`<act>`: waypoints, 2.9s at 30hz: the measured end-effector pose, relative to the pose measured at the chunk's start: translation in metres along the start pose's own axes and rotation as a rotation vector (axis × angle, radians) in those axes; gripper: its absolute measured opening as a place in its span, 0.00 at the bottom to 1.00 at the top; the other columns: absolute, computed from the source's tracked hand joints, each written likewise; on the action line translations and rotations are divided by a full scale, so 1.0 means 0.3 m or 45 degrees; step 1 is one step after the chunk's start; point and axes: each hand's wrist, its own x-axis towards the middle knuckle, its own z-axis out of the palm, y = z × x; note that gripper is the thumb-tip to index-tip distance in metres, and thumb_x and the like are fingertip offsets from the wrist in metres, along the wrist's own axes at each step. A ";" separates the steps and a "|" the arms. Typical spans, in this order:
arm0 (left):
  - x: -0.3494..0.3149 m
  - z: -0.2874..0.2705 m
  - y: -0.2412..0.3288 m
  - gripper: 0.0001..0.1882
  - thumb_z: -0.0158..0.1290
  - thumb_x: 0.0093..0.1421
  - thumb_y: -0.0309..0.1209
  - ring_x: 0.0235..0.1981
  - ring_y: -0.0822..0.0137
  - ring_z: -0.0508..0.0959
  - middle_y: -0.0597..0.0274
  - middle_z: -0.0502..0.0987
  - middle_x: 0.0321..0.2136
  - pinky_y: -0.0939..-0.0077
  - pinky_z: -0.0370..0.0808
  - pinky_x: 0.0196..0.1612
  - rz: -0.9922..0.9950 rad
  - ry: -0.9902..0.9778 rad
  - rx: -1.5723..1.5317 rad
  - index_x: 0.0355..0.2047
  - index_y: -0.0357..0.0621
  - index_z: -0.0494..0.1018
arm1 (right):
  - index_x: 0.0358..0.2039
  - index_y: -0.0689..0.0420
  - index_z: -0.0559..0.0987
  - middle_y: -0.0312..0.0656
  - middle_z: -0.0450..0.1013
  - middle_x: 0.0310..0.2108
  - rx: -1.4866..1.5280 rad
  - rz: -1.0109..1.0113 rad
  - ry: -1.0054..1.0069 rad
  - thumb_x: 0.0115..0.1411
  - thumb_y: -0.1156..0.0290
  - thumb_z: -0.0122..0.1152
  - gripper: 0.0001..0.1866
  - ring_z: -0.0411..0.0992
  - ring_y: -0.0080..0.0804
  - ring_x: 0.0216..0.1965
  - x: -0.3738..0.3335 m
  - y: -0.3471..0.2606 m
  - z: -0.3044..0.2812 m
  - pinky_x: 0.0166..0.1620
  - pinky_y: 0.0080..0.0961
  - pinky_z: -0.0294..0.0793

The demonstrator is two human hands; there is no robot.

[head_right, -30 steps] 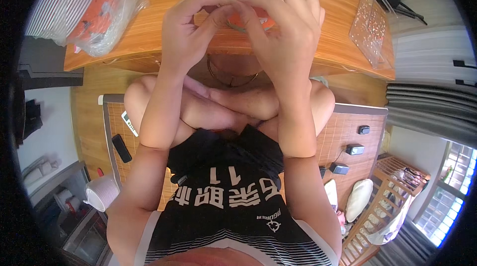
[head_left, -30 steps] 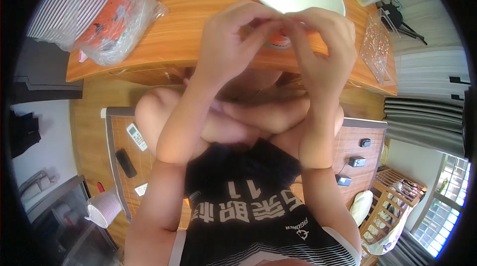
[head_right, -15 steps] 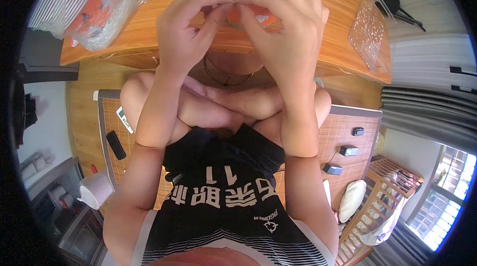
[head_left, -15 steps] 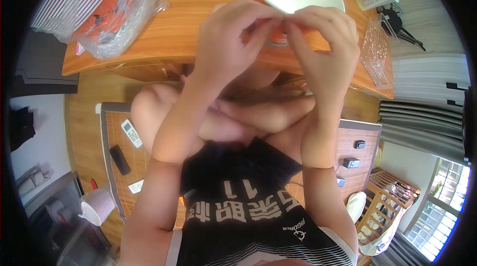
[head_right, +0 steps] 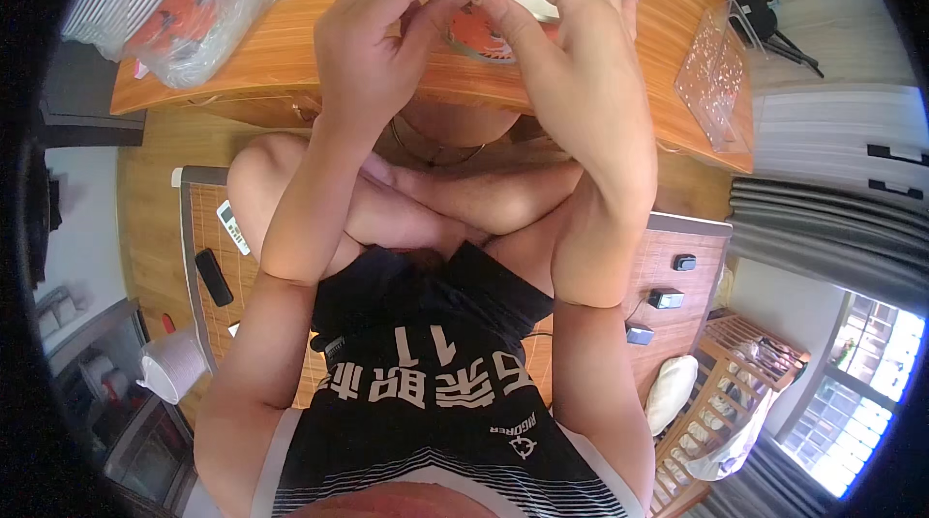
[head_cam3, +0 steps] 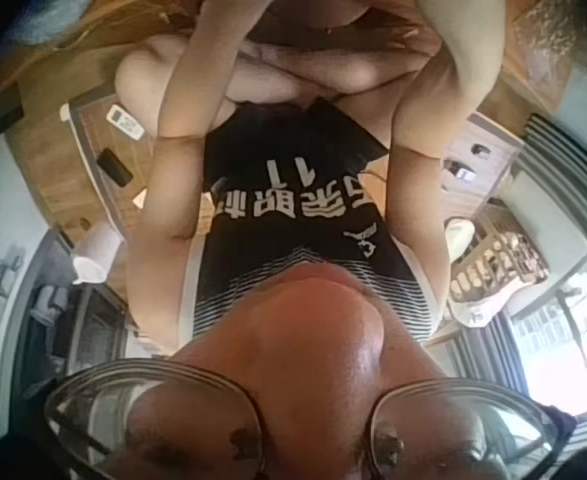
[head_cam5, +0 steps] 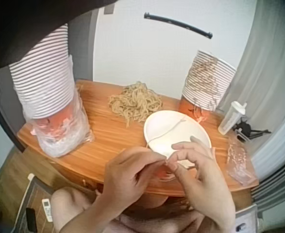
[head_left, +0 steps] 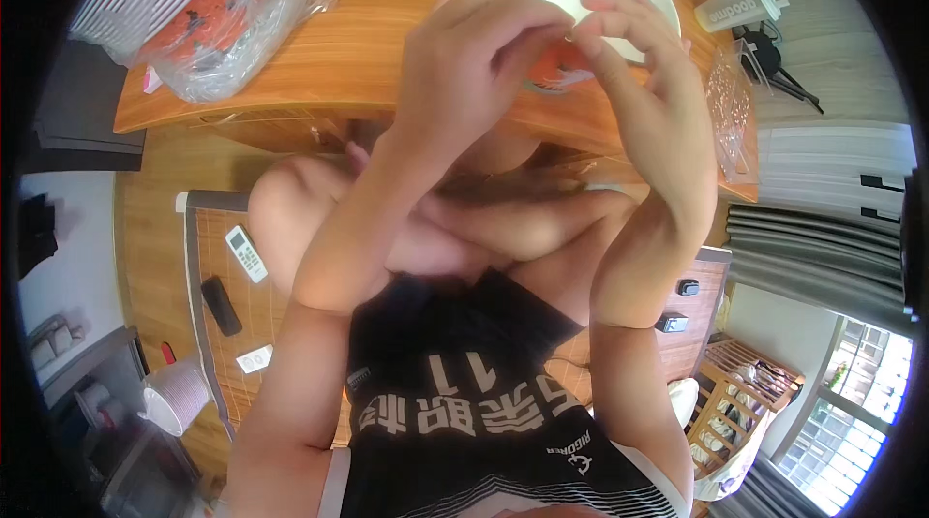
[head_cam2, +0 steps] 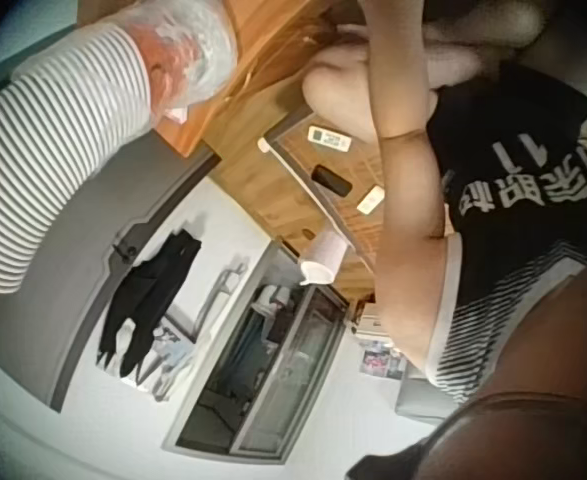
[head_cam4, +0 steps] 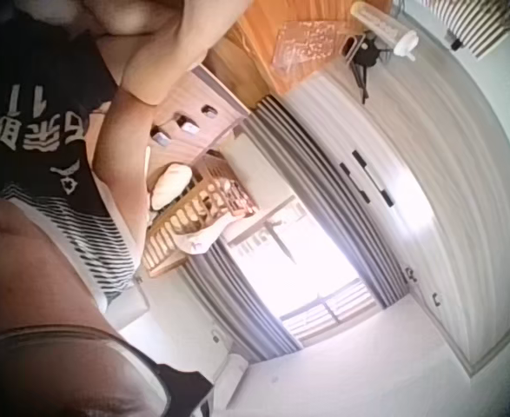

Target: Packaging paper bowls by securing them with rubber bands.

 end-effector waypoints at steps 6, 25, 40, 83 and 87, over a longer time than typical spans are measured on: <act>-0.008 0.010 0.002 0.08 0.66 0.55 0.24 0.21 0.74 0.73 0.66 0.80 0.27 0.80 0.70 0.25 -0.012 0.057 -0.011 0.35 0.48 0.83 | 0.41 0.60 0.82 0.40 0.76 0.55 0.299 0.146 -0.088 0.67 0.67 0.60 0.10 0.58 0.40 0.70 0.004 0.004 -0.006 0.70 0.35 0.52; 0.057 -0.051 0.014 0.04 0.62 0.60 0.28 0.25 0.67 0.76 0.63 0.79 0.27 0.75 0.70 0.29 -0.093 -0.212 -0.106 0.35 0.43 0.81 | 0.43 0.63 0.83 0.36 0.80 0.41 0.499 0.257 0.020 0.63 0.73 0.65 0.10 0.72 0.22 0.50 0.009 -0.012 0.009 0.57 0.22 0.67; 0.252 -0.114 0.120 0.05 0.58 0.61 0.26 0.29 0.69 0.76 0.59 0.75 0.31 0.77 0.72 0.32 -0.170 -0.706 -0.032 0.34 0.37 0.77 | 0.40 0.49 0.86 0.33 0.82 0.40 -0.110 -0.147 0.419 0.57 0.64 0.72 0.11 0.79 0.33 0.44 0.007 0.047 0.068 0.70 0.56 0.41; 0.604 -0.164 0.034 0.08 0.56 0.60 0.32 0.35 0.57 0.76 0.59 0.78 0.29 0.63 0.64 0.51 0.687 -0.943 0.362 0.28 0.40 0.75 | 0.35 0.55 0.80 0.38 0.76 0.33 -0.145 -0.628 0.416 0.52 0.74 0.69 0.10 0.74 0.43 0.41 0.032 0.130 -0.361 0.67 0.54 0.59; 0.775 -0.037 0.080 0.08 0.60 0.57 0.34 0.41 0.61 0.79 0.63 0.80 0.34 0.65 0.66 0.54 0.881 -0.450 0.294 0.30 0.43 0.76 | 0.38 0.58 0.80 0.42 0.77 0.35 -0.357 -0.858 0.512 0.53 0.77 0.69 0.11 0.76 0.41 0.40 0.194 0.079 -0.610 0.51 0.37 0.72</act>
